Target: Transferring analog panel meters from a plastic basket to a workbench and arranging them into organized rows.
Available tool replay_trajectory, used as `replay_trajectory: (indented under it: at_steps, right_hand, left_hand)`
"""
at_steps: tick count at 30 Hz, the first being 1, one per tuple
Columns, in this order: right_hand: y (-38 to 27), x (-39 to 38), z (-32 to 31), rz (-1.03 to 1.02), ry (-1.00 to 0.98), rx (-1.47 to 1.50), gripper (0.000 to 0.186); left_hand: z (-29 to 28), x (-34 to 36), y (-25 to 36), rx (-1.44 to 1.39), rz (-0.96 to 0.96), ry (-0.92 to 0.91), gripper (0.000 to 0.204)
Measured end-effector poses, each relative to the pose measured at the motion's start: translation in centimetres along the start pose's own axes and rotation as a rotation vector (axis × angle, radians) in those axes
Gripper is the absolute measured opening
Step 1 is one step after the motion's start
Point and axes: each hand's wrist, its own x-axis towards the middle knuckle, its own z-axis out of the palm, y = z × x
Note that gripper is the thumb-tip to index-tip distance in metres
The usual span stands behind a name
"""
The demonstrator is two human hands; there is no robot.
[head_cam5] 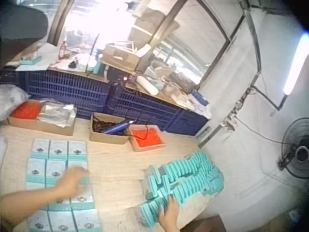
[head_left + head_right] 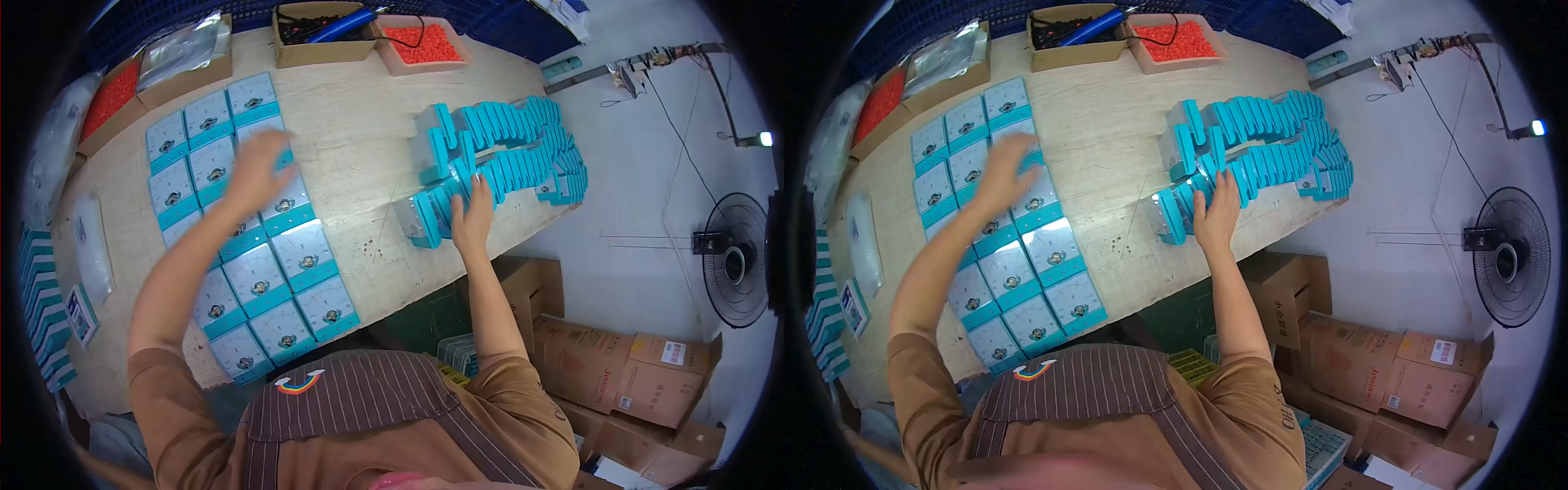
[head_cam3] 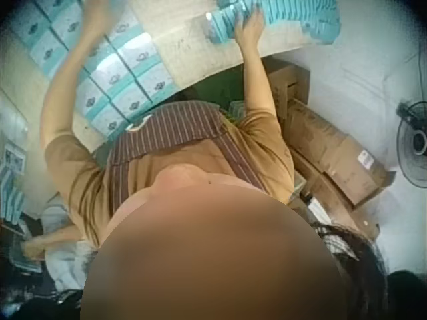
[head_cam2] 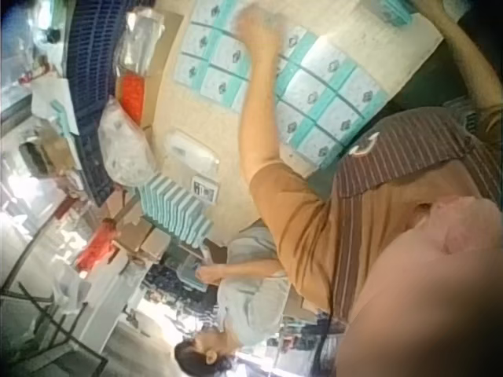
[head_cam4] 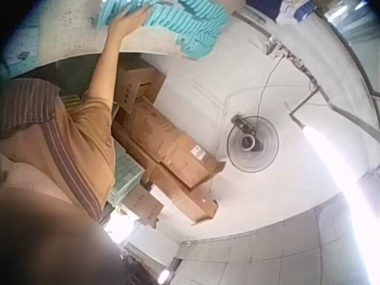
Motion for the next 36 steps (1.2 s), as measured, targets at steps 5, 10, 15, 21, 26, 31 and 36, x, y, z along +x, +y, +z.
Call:
replay_trajectory:
  at_steps: [5, 10, 15, 21, 26, 31, 36]
  right_hand:
    - [2.2, -3.3, 2.6, -0.126, -0.11, -0.094, 0.07]
    - [2.4, -3.1, 2.0, -0.079, -0.176, 0.008, 0.072]
    - [2.2, -1.5, 0.1, -0.127, -0.296, 0.15, 0.093]
    - [3.6, -1.7, 0.9, -0.189, -0.359, 0.12, 0.1]
    - [5.2, -3.4, -1.3, -0.097, -0.42, 0.514, 0.09]
    - [5.0, -10.2, -0.2, 0.53, -0.823, 1.138, 0.061]
    - [6.3, -10.1, -1.9, 0.705, -0.757, 1.195, 0.05]
  left_hand:
    - [11.0, -3.3, 13.5, -0.225, -0.137, -0.396, 0.076]
    - [19.1, -3.9, 18.7, -0.452, -0.337, -0.03, 0.095]
    - [16.6, -4.1, 18.7, -0.322, -0.371, 0.014, 0.09]
    - [9.0, -7.0, 23.1, 0.164, -0.375, -0.248, 0.087]
    - [9.5, -9.4, 25.2, 0.308, -0.435, -0.456, 0.087]
    - [11.5, -10.5, 24.2, 0.304, -0.432, -0.455, 0.088]
    - [12.3, -11.5, 22.6, 0.086, -0.374, -0.368, 0.095]
